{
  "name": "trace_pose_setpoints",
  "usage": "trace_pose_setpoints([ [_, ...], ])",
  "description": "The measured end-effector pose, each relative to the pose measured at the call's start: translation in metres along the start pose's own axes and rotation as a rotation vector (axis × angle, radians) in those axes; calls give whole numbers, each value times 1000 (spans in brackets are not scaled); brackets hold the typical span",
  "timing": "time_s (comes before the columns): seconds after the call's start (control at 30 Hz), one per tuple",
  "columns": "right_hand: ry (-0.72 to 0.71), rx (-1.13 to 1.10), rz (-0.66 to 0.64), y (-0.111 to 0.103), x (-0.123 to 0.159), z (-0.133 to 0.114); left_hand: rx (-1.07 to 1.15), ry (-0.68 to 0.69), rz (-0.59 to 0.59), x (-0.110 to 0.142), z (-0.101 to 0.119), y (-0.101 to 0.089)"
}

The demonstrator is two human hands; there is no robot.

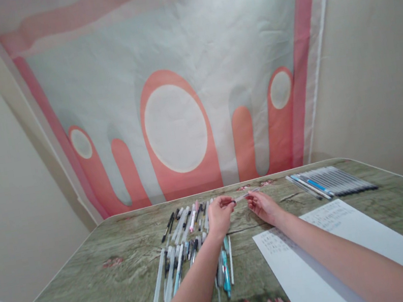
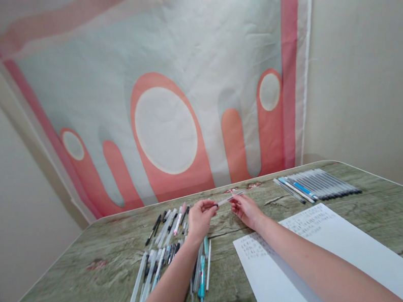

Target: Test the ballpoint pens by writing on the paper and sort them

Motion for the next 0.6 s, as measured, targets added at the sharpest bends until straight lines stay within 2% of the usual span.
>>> trace_pose_setpoints([
  [0.4,-2,25,-23,5,6,-4,-41,-2,48,0,0,-5],
  [0.6,22,22,-43,5,8,-5,20,31,20,1,2,-5],
])
Point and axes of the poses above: each hand's wrist, its own x-axis away from the middle knuckle, its own y-axis out of the palm, z = x × y, the point moved 4 cm from there along -x, towards the middle knuckle, and after that the axes turned 10 degrees about x, right-handed, at the moved point
